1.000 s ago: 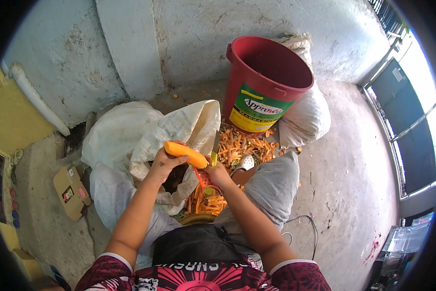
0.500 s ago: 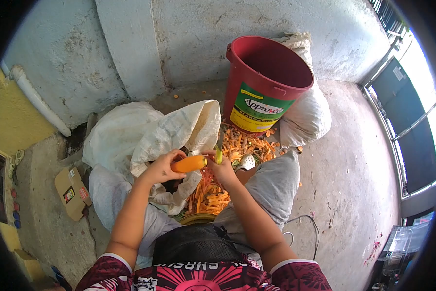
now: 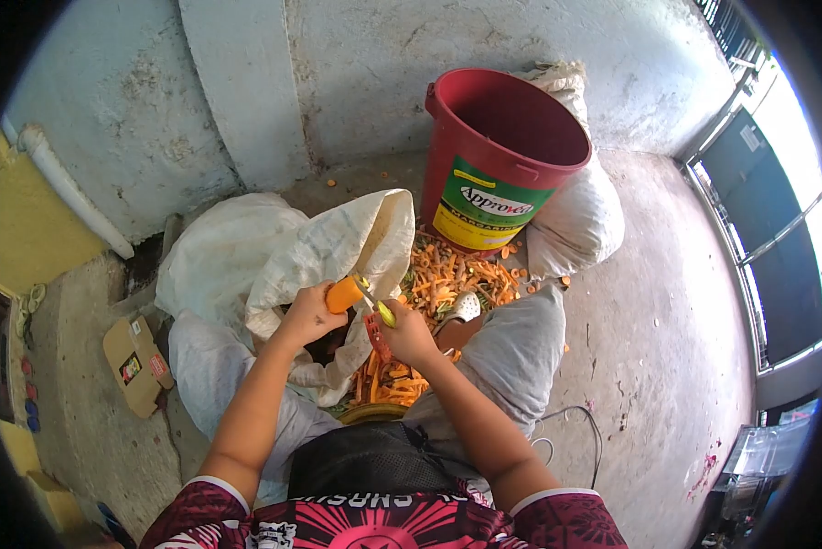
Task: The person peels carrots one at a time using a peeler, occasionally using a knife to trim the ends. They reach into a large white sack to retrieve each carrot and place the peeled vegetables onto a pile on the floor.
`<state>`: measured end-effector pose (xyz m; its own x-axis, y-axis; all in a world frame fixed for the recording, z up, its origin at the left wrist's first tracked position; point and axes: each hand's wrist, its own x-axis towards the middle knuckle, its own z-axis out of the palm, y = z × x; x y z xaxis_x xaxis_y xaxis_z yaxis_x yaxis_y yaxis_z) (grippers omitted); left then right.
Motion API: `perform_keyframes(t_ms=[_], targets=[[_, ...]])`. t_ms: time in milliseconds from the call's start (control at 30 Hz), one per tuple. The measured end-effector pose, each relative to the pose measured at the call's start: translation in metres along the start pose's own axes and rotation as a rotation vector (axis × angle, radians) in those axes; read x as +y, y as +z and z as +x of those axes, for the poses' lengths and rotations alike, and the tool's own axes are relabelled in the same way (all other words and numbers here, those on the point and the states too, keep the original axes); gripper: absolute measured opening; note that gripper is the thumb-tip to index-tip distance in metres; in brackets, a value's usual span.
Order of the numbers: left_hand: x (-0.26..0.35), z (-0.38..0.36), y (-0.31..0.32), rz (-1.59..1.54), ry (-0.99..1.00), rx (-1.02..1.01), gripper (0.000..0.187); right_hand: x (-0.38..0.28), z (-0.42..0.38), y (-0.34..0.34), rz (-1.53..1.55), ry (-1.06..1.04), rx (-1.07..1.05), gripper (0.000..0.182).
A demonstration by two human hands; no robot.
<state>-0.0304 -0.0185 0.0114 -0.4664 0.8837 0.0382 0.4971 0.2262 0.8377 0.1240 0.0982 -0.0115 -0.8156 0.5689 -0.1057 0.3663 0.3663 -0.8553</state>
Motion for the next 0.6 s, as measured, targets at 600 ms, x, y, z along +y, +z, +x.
perform_keyframes(t_ms=[600], targets=[[0.014,-0.002,0.006,0.061,0.121,-0.015,0.042,0.014,0.002,0.01,-0.047,-0.014,0.056,0.019]])
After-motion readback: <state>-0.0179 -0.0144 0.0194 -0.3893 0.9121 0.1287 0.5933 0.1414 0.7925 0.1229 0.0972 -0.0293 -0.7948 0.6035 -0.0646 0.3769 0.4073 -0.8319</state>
